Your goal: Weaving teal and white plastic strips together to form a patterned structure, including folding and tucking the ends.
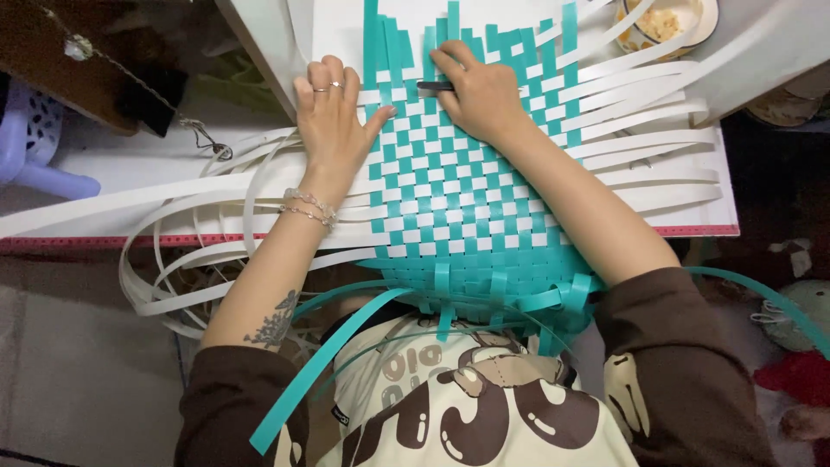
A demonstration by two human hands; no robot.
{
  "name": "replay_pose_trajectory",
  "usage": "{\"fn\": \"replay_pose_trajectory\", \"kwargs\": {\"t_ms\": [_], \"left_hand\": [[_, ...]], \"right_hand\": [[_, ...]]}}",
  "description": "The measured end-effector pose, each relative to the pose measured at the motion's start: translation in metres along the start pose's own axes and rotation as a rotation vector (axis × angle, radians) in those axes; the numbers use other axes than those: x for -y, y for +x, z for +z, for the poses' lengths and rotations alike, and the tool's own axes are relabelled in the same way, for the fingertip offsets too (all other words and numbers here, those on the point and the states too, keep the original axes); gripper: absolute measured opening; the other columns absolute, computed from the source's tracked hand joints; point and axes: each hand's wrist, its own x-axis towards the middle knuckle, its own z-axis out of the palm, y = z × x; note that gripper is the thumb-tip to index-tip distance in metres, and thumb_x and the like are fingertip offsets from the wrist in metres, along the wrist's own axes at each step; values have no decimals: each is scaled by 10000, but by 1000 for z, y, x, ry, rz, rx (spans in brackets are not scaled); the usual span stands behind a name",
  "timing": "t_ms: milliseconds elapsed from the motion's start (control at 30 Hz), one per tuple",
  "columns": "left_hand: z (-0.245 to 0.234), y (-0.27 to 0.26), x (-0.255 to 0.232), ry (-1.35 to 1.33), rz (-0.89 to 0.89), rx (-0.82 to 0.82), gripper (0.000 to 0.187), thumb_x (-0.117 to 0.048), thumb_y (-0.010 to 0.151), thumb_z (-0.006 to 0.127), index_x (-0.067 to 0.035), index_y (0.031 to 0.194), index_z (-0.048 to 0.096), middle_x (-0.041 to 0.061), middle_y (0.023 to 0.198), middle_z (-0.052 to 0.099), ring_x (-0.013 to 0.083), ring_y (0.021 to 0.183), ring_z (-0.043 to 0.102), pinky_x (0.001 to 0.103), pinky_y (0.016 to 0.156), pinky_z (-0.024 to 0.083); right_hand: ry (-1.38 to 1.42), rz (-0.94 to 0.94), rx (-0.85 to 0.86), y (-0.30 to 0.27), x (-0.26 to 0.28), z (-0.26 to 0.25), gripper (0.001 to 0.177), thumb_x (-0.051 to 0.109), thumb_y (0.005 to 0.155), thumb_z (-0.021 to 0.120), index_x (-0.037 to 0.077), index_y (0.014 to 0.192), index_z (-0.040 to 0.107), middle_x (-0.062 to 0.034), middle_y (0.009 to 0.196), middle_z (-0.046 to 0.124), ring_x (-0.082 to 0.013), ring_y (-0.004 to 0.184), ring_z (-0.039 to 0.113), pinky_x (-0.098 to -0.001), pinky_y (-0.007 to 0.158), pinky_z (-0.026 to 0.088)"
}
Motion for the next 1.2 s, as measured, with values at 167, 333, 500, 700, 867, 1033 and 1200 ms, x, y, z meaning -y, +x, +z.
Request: {"fn": "replay_pose_trajectory", "kwargs": {"t_ms": [167, 333, 500, 700, 867, 1033, 1200], "left_hand": [[-8, 3, -2, 127, 10, 46, 894, -841, 950, 89, -168, 1293, 568, 32, 1324, 414, 246, 1143, 335, 417, 960, 178], [-6, 5, -4, 74, 89, 42, 771, -748, 975, 204, -144, 1252, 595, 6, 1290, 401, 207, 1124, 311, 369, 988, 217], [0, 3, 2, -297, 82, -74, 639, -617, 982, 439, -50, 1246, 568, 68, 1164, 515, 254, 1139, 407, 421, 1023, 269], [9, 0, -2, -481, 76, 5, 562, -462, 1035, 371, -56, 1408, 477, 145, 1417, 463, 319, 1297, 345, 525, 1079, 152], [-1, 0, 2, -452, 51, 1, 512, -434, 1011, 425, -83, 1373, 512, 88, 1270, 496, 282, 1121, 438, 484, 1014, 225], [0, 1, 2, -487, 24, 25, 484, -405, 1026, 409, -101, 1394, 494, 121, 1208, 464, 314, 1110, 408, 484, 1011, 219], [-3, 1, 4, -483, 19, 10, 500, -394, 1022, 443, -102, 1428, 442, 112, 1201, 440, 301, 1099, 393, 455, 964, 232]], "right_hand": [[37, -42, 52, 4, 3, 0, 330, 230, 889, 617, 96, 1187, 574, -28, 1144, 541, -203, 424, 429, -276, 319, 337], [106, 82, 89, 0, 4, 5, 495, 222, 870, 622, 68, 1318, 478, -60, 1109, 563, -216, 443, 443, -291, 337, 313], [99, 119, -45, 0, 4, 2, 271, 131, 832, 610, 66, 1095, 619, -36, 1159, 516, -201, 419, 418, -278, 328, 303], [98, 78, -55, -1, 1, 3, 182, 173, 816, 614, 115, 963, 703, 14, 1262, 573, -179, 450, 499, -258, 349, 330], [136, 55, -70, -3, -1, 7, 210, 171, 795, 645, 99, 956, 760, 54, 1139, 643, -169, 479, 535, -253, 359, 364], [159, -11, -114, -4, -4, 10, 107, 136, 761, 658, 82, 794, 744, 55, 1057, 665, -170, 456, 485, -254, 364, 337], [176, -38, -128, -3, -3, 8, 57, 122, 758, 683, 83, 733, 715, 61, 1000, 650, -153, 427, 401, -243, 364, 293]]}}
